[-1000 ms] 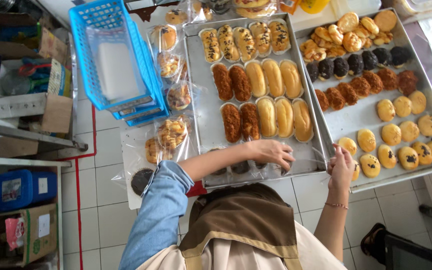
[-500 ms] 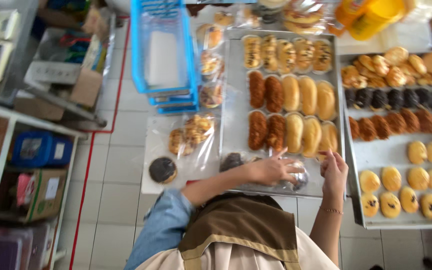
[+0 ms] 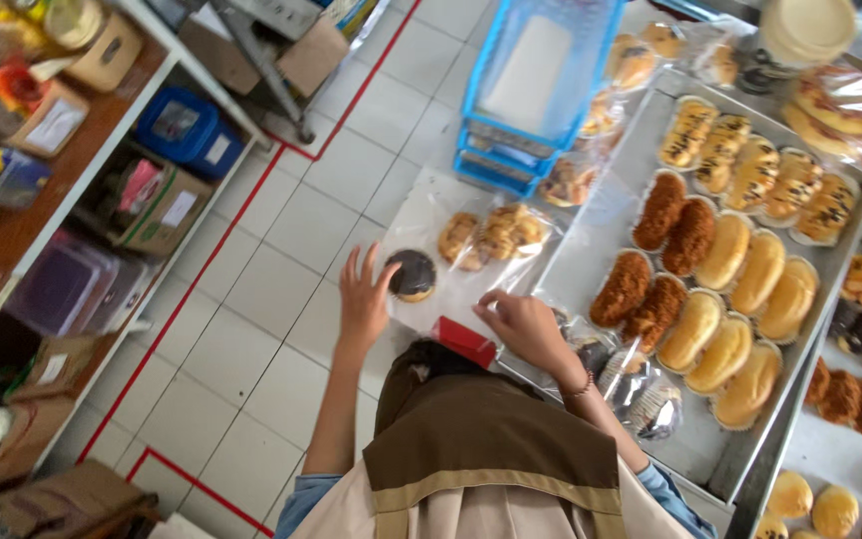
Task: The person packages various breads and pastries by placing them into individual plastic bags by hand.
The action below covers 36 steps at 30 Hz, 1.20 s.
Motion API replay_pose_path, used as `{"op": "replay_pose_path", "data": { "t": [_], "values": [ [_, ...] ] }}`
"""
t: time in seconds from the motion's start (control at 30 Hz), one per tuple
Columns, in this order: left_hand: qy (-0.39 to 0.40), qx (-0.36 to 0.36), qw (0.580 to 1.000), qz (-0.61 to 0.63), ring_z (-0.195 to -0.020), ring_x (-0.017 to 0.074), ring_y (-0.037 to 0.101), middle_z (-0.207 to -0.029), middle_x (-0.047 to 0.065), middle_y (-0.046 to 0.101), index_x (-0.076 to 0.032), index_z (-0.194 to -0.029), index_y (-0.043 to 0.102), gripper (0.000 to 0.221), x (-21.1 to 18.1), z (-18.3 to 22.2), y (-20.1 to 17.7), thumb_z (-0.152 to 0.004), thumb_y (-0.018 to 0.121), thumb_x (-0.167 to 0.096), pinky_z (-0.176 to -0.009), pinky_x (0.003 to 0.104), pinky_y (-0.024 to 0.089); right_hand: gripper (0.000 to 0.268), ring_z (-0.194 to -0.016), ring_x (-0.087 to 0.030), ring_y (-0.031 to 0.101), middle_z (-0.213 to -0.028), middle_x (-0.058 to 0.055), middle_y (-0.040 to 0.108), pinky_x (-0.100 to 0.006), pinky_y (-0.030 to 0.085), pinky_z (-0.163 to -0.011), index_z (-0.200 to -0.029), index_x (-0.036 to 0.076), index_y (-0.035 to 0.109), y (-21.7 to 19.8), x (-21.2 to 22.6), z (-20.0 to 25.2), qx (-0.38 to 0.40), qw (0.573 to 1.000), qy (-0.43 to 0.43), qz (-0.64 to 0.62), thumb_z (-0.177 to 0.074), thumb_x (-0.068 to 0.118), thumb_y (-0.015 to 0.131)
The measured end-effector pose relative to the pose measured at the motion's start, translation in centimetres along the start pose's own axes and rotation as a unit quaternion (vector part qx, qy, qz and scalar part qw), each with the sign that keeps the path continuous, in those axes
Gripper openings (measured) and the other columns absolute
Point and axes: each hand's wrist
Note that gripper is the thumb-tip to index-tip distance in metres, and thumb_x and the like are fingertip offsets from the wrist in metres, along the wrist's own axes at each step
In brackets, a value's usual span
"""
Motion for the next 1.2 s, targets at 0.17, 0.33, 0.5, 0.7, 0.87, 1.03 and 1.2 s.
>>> {"op": "replay_pose_path", "data": {
  "t": [0.17, 0.33, 0.5, 0.7, 0.87, 1.03, 1.2],
  "values": [
    [-0.02, 0.046, 0.999, 0.012, -0.14, 0.0525, 0.026, -0.156, 0.019, 0.03, -0.019, -0.133, 0.059, 0.071, 2.7, 5.3, -0.1, -0.066, 0.074, 0.0, -0.112, 0.064, 0.024, 0.053, -0.061, -0.029, 0.069, -0.064, -0.011, 0.068, -0.043, 0.055, -0.055, -0.096, 0.009, 0.07, 7.5, -0.7, -0.8, 0.05, 0.972, -0.055, 0.222, -0.082, 0.061, 0.07],
    [0.117, -0.043, 0.992, -0.029, -0.143, 0.0367, 0.037, -0.156, 0.005, 0.041, -0.024, -0.131, 0.067, 0.055, 3.6, 6.1, 2.1, -0.078, 0.084, -0.023, -0.115, 0.054, 0.039, 0.05, -0.062, -0.031, 0.071, -0.067, -0.012, 0.07, -0.046, 0.056, -0.054, -0.086, 0.009, 0.068, 16.2, -3.4, -2.7, 0.007, 0.973, -0.096, 0.209, -0.08, 0.059, 0.068],
    [0.168, -0.07, 0.983, 0.019, -0.137, 0.0318, 0.047, -0.147, 0.003, 0.054, -0.02, -0.103, 0.072, 0.023, 4.1, 4.2, 0.7, -0.083, 0.083, -0.025, -0.109, 0.047, 0.047, 0.036, -0.06, -0.029, 0.071, -0.066, -0.01, 0.07, -0.043, 0.054, -0.053, -0.071, 0.014, 0.073, 13.1, 0.2, -4.1, 0.064, 0.955, -0.071, 0.282, -0.095, 0.037, 0.061],
    [0.169, -0.175, 0.945, 0.218, -0.122, 0.0353, 0.065, -0.134, 0.012, 0.066, -0.012, -0.102, 0.059, 0.007, 1.8, -1.2, -2.9, -0.102, 0.065, -0.015, -0.105, 0.044, 0.054, 0.023, -0.048, -0.024, 0.064, -0.06, -0.008, 0.07, -0.041, 0.052, -0.05, -0.078, 0.012, 0.078, 2.9, 6.6, -7.1, -0.03, 0.984, -0.124, 0.125, -0.09, 0.023, 0.061],
    [0.152, -0.168, 0.897, 0.378, -0.096, 0.0291, 0.077, -0.119, 0.021, 0.073, -0.003, -0.118, 0.042, 0.013, -1.8, -4.0, -3.5, -0.115, 0.042, -0.015, -0.082, 0.035, 0.063, 0.035, -0.085, -0.02, 0.064, -0.096, -0.009, 0.068, -0.033, 0.051, -0.076, -0.108, 0.001, 0.067, -4.5, 6.3, -5.4, -0.062, 0.905, -0.326, -0.267, -0.116, 0.034, 0.056],
    [0.135, -0.298, 0.811, 0.486, -0.077, 0.018, 0.068, -0.114, 0.036, 0.067, -0.005, -0.122, 0.031, 0.016, -7.5, -4.4, -3.6, -0.115, 0.037, -0.018, -0.053, 0.023, 0.048, 0.045, -0.051, -0.013, 0.044, -0.062, -0.003, 0.054, -0.029, 0.034, -0.049, -0.115, 0.0, 0.071, -2.6, 5.8, -2.0, -0.238, 0.92, -0.268, -0.161, -0.09, 0.036, 0.072],
    [0.132, -0.281, 0.831, 0.462, -0.075, 0.0163, 0.065, -0.111, 0.031, 0.074, -0.006, -0.121, 0.032, 0.017, -12.2, -5.2, -6.4, -0.116, 0.037, -0.022, -0.059, 0.025, 0.05, 0.016, -0.057, -0.014, 0.055, -0.073, -0.008, 0.066, -0.031, 0.042, -0.053, -0.11, -0.001, 0.071, -1.4, 5.5, -1.7, -0.393, 0.829, -0.396, 0.041, -0.098, 0.01, 0.069]
  ]
}}
Point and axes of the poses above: each hand's wrist, its own z-axis away from the middle knuckle, its own y-axis out of the palm, x = y × z
